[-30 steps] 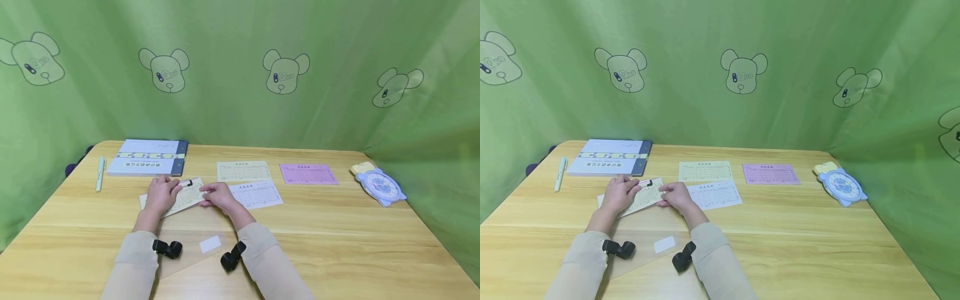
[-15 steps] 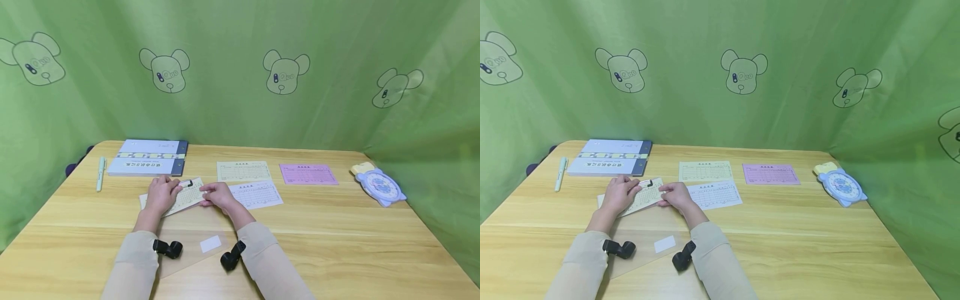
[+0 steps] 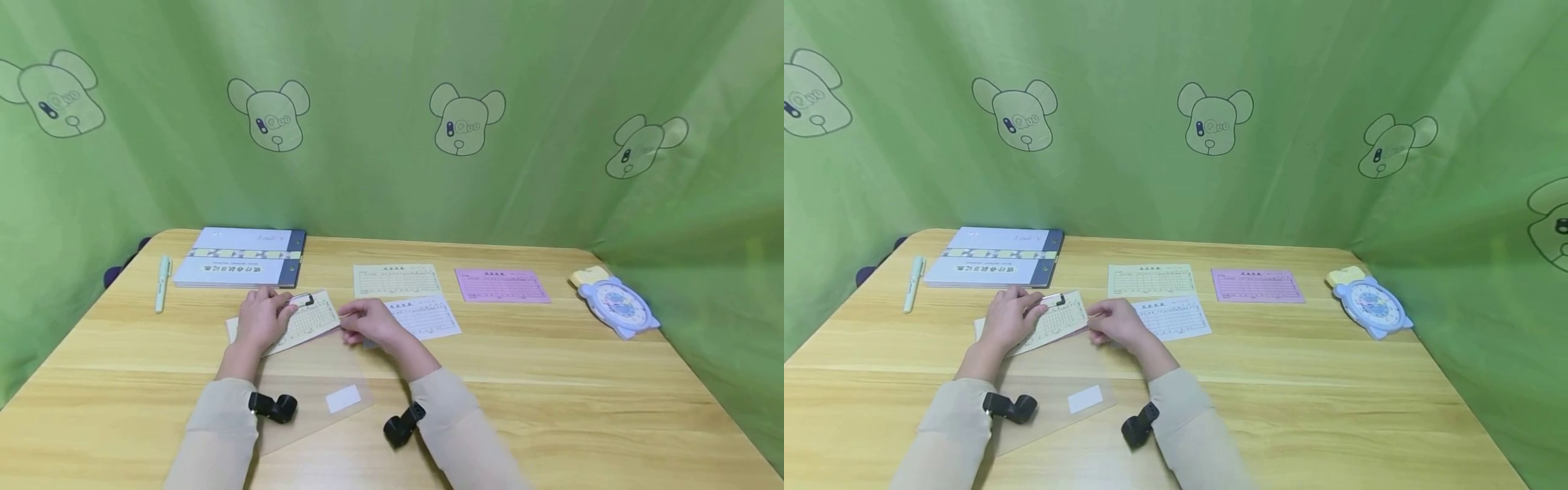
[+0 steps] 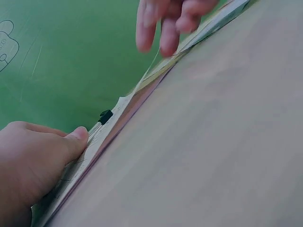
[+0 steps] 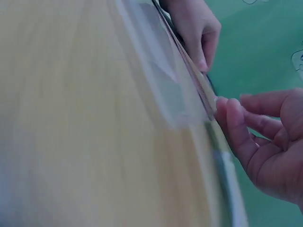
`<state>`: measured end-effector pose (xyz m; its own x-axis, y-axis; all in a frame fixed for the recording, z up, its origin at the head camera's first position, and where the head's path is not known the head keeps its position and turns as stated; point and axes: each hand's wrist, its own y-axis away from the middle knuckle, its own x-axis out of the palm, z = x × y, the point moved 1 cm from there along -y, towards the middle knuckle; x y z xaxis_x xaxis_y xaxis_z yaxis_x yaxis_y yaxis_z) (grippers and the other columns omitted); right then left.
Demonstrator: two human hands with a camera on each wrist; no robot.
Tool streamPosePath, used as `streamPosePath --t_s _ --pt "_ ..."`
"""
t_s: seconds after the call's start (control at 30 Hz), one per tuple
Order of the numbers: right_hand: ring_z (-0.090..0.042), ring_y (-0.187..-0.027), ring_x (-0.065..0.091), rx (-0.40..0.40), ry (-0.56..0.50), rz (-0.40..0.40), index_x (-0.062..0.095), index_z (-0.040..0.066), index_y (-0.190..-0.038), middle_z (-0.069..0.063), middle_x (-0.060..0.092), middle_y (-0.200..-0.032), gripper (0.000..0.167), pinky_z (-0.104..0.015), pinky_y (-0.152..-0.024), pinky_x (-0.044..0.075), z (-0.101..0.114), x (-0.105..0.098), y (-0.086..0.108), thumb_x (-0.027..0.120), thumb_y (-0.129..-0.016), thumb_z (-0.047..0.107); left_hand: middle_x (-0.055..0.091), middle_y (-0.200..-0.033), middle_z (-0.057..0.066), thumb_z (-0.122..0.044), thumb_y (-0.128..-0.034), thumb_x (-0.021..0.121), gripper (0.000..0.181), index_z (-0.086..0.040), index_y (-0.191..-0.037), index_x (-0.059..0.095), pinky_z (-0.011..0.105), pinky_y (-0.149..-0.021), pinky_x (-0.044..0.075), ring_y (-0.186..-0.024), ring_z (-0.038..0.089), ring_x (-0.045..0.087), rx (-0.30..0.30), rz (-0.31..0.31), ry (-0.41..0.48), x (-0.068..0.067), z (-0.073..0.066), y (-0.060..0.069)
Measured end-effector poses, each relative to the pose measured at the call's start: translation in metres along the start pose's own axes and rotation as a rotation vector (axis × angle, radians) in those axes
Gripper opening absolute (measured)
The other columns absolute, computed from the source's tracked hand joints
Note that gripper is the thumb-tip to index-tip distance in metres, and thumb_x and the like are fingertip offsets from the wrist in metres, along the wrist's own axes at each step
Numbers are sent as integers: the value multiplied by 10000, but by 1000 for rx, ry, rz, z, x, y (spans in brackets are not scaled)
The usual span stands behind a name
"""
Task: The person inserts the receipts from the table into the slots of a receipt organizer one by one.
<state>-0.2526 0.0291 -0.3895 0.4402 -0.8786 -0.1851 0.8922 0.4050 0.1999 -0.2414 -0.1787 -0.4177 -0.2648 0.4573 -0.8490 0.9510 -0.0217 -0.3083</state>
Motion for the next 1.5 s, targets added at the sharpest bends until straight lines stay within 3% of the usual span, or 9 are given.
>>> streamPosePath --t_s 0.2,0.33,0.53,0.67,0.83,1.07,1.2,1.5 --pt "-252 -660 585 -129 138 22 528 -82 -1089 -195 573 -852 308 -337 -598 479 8 -34 17 564 -798 11 456 -937 125 -280 -847 540 366 -34 -1115 576 415 -750 286 -837 272 364 -10 2 16 0 1 -1" --pt "-277 -746 576 -155 180 -14 515 -78 -1111 -178 568 -893 335 -368 -657 469 11 -59 26 573 -799 31 449 -923 120 -280 -844 544 369 -29 -1113 576 413 -751 277 -831 267 359 -7 -12 26 0 3 -1" --pt "-231 -843 538 -167 211 -97 491 -84 -1138 -184 559 -968 382 -356 -757 432 11 -97 38 588 -783 17 444 -906 116 -271 -833 560 367 -23 -1102 584 418 -748 270 -817 269 363 -16 -26 52 2 4 -1" --pt "-202 -849 522 -185 223 -159 479 -84 -1150 -189 551 -994 410 -314 -745 416 -6 -128 35 598 -777 35 449 -921 128 -266 -829 564 365 -18 -1096 585 421 -759 269 -828 276 368 -24 -36 67 2 3 -1" --pt "-172 -811 492 -94 209 -239 466 -58 -1178 -160 529 -985 427 -339 -707 404 -28 -154 37 594 -789 61 451 -931 133 -267 -820 574 364 -24 -1090 590 423 -763 263 -836 282 368 -36 -38 91 2 2 -1" --pt "-237 -918 473 -41 217 -292 453 -69 -1185 -187 510 -1041 443 -304 -770 383 -44 -162 35 594 -782 48 453 -944 134 -266 -819 572 366 -30 -1099 584 425 -768 257 -847 284 366 -57 -32 106 3 2 -1" --pt "-229 -916 452 -30 267 -325 471 -58 -1176 -176 504 -1053 443 -278 -744 377 -50 -161 32 610 -771 60 456 -944 137 -263 -817 573 367 -28 -1099 583 428 -770 255 -854 287 368 -61 -35 113 3 3 -1" --pt "-230 -791 387 -103 399 -310 479 -89 -1157 -165 459 -952 518 -298 -662 348 -56 -155 31 678 -699 47 451 -947 129 -280 -817 571 378 -38 -1107 580 422 -780 250 -861 279 369 -78 -19 122 4 2 -1"
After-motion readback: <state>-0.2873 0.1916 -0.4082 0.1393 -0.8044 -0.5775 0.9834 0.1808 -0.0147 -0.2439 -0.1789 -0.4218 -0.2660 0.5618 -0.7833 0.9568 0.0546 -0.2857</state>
